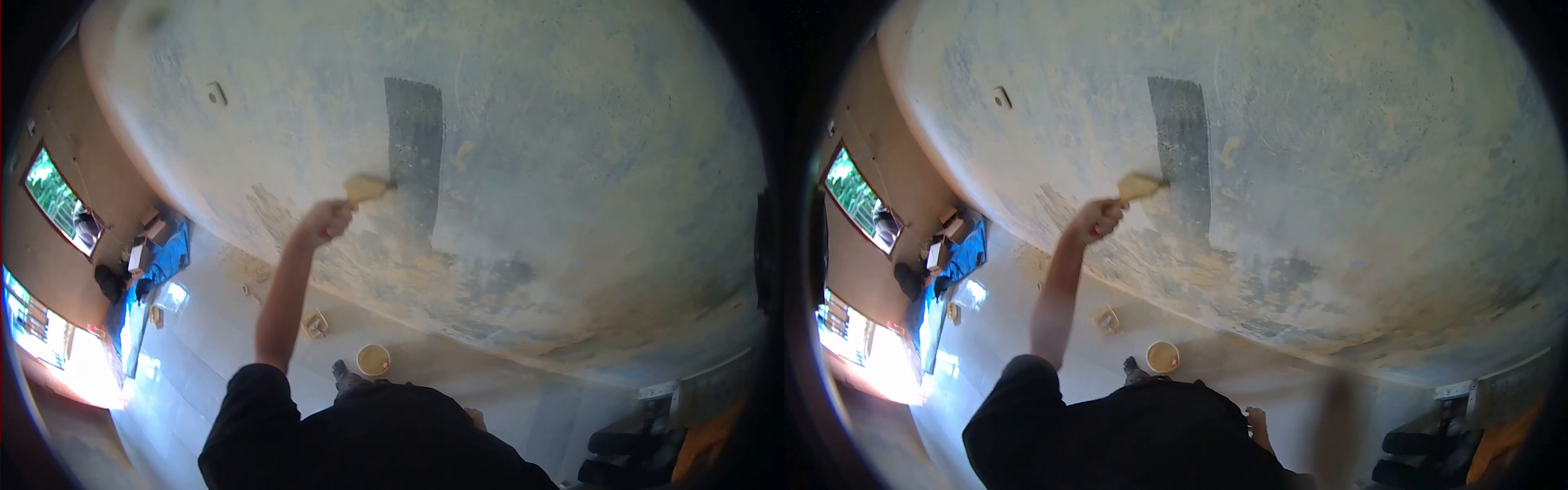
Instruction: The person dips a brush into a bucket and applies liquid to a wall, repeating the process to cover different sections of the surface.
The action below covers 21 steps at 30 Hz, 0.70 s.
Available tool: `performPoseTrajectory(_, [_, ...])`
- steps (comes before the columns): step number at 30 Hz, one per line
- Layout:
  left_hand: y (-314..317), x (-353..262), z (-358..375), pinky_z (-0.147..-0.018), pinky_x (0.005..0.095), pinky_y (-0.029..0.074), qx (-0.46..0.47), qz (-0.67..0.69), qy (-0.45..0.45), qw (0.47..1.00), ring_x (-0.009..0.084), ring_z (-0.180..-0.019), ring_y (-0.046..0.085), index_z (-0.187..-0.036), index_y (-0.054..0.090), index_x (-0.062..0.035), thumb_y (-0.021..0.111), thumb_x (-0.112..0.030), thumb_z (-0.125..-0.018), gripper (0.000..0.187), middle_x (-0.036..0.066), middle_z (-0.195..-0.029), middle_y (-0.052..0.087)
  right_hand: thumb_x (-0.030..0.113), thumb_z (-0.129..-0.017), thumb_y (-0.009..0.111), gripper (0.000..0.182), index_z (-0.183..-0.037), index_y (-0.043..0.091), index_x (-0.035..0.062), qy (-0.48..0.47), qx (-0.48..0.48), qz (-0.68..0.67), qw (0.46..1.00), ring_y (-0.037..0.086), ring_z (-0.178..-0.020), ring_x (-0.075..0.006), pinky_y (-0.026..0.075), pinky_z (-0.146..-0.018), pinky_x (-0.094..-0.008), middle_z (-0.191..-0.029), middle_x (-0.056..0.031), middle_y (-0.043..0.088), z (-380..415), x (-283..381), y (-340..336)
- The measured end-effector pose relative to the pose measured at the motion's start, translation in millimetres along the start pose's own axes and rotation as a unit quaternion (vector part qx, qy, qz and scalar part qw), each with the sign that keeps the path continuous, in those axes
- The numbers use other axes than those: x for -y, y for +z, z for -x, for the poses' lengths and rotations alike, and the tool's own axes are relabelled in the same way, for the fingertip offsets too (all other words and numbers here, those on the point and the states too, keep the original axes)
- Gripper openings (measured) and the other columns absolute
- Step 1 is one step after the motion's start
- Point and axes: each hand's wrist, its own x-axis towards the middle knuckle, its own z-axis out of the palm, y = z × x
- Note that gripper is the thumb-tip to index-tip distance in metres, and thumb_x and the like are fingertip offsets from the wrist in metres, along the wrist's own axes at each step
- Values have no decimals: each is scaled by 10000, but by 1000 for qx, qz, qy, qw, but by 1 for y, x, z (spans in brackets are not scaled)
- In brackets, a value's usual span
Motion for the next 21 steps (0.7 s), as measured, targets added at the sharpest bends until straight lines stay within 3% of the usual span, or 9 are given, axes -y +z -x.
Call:
performPoseTrajectory(3, [31, -65, 34, -270, 179, 249, 34, -27, 103, 994, 29, -336, 307, -968, 511, -22, 320, -208, -988, 267, -65, -532, 378, 270, -774, 593, 271, -974, 587, 88, 243, -44, -141, 959, 540, -649, -243, 462, -538, -421, -797, -112, 569, -14, 13, 6])
performPoseTrajectory(5, [61, -112, 54, -261, 176, 239, 57, -80, 191, 977, 22, -323, 305, -974, 519, -19, 328, -191, -986, 258, -69, -525, 378, 276, -777, 592, 280, -982, 577, 86, 168, 25, -14, 985, 564, -649, -250, 465, -530, -400, -798, -114, 586, -18, 10, -2])
performPoseTrajectory(7, [89, -158, 75, -268, 163, 223, 101, -112, 232, 961, 11, -335, 296, -972, 513, -6, 306, -202, -997, 286, -76, -524, 353, 281, -800, 575, 279, -1011, 559, 99, -213, 35, 336, 917, 584, -624, -248, 470, -517, -381, -778, -114, 601, -24, 1, -24])
performPoseTrajectory(9, [78, -212, 64, -259, 152, 222, 284, -161, 246, 913, 14, -318, 249, -898, 509, -38, 322, -230, -1004, 288, -61, -521, 342, 293, -821, 556, 276, -1035, 542, 118, 137, -11, -51, 989, 593, -609, -237, 479, -523, -383, -758, -112, 610, -14, 43, -21])
performPoseTrajectory(10, [101, -219, 82, -273, 151, 224, 282, -80, 233, 927, 19, -345, 249, -984, 479, -32, 311, -244, -1004, 272, -63, -546, 327, 293, -821, 556, 276, -1035, 542, 118, 142, -8, -51, 989, 593, -609, -237, 479, -523, -383, -758, -112, 610, -8, 61, -23])
performPoseTrajectory(16, [87, -194, 38, -335, 209, 291, 336, 69, 173, 923, 54, -391, 313, -1090, 526, 0, 354, -234, -985, 308, -16, -537, 369, 314, -816, 554, 298, -1044, 535, 123, 204, -79, -151, 964, 589, -613, -218, 463, -530, -379, -743, -112, 606, 23, 104, -20])
performPoseTrajectory(17, [102, -170, 41, -268, 154, 205, 146, -15, 231, 962, 17, -326, 221, -727, 409, -105, 346, -263, -1003, 324, -68, -518, 309, 319, -813, 558, 309, -1046, 537, 118, 194, -70, -130, 970, 591, -630, -224, 461, -541, -390, -748, -115, 604, 30, 105, -19])
performPoseTrajectory(18, [78, -152, 27, -288, 165, 192, 211, -13, 209, 955, 8, -372, 257, -1006, 492, -49, 349, -274, -999, 266, -85, -540, 308, 325, -809, 562, 320, -1049, 538, 114, 181, -61, -109, 975, 593, -648, -229, 459, -551, -401, -752, -119, 602, 34, 102, -16])
performPoseTrajectory(21, [52, -85, 12, -280, 169, 216, 150, 34, 208, 966, 15, -361, 269, -1031, 511, -73, 382, -281, -990, 248, -82, -555, 332, 326, -795, 571, 336, -1049, 544, 109, 97, -10, -40, 994, 584, -681, -240, 451, -568, -431, -772, -122, 597, 22, 42, -14])
